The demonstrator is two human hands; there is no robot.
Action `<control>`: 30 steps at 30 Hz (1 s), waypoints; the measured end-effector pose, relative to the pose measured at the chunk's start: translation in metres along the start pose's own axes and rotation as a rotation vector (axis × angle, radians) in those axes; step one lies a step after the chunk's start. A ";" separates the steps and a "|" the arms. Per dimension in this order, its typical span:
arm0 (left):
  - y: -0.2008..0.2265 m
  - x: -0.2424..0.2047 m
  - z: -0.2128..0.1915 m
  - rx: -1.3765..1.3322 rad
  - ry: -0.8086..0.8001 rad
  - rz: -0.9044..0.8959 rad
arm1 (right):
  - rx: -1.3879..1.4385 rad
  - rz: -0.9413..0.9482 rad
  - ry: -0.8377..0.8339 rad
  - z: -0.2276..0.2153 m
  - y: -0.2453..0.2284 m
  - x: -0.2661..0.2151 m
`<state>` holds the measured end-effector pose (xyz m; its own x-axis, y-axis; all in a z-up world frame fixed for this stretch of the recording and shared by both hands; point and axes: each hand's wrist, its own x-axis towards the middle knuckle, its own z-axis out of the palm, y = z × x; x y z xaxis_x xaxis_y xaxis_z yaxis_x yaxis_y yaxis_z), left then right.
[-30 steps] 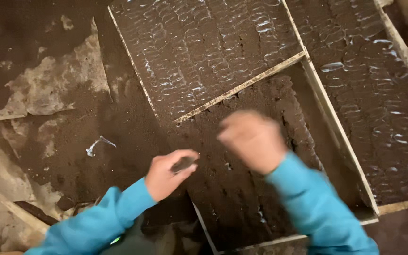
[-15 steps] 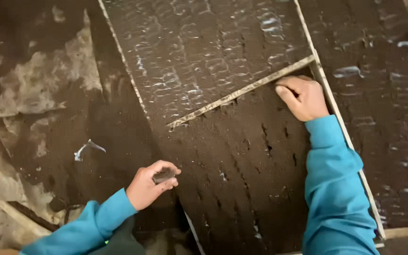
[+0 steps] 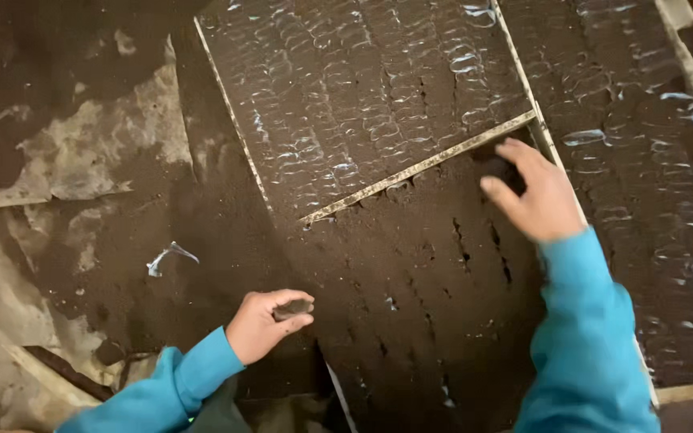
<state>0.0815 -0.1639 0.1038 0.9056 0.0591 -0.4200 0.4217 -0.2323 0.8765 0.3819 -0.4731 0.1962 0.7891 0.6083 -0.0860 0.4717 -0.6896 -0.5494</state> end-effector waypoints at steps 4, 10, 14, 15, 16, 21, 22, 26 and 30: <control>0.001 -0.016 0.003 0.030 -0.096 0.048 | 0.109 -0.268 -0.043 0.051 -0.129 -0.060; 0.019 -0.036 -0.001 0.084 -0.193 0.012 | 0.292 -0.611 -0.064 0.164 -0.204 -0.109; -0.014 -0.038 -0.012 0.032 -0.102 0.288 | 0.338 -0.565 0.006 0.173 -0.221 -0.105; -0.025 -0.045 -0.015 0.026 -0.084 0.274 | 0.348 -0.576 -0.012 0.186 -0.213 -0.104; -0.037 -0.050 -0.019 -0.071 -0.051 0.221 | 0.385 -0.401 0.034 0.200 -0.205 -0.100; -0.124 -0.065 -0.044 -0.352 0.093 0.083 | 0.150 0.083 -0.360 0.328 -0.185 -0.094; -0.135 -0.065 -0.051 -0.342 0.086 0.047 | 0.283 0.250 -0.324 0.343 -0.193 -0.087; -0.124 -0.076 -0.080 -0.414 0.087 0.027 | 0.880 0.327 -0.081 0.392 -0.198 -0.069; -0.202 -0.047 -0.064 -0.299 0.092 0.060 | 0.603 -0.104 -0.114 0.358 -0.248 -0.077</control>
<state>-0.0430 -0.0577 -0.0387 0.9238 0.1447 -0.3546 0.3500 0.0571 0.9350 0.0638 -0.2086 0.0416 0.6881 0.7215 -0.0772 0.2121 -0.3017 -0.9295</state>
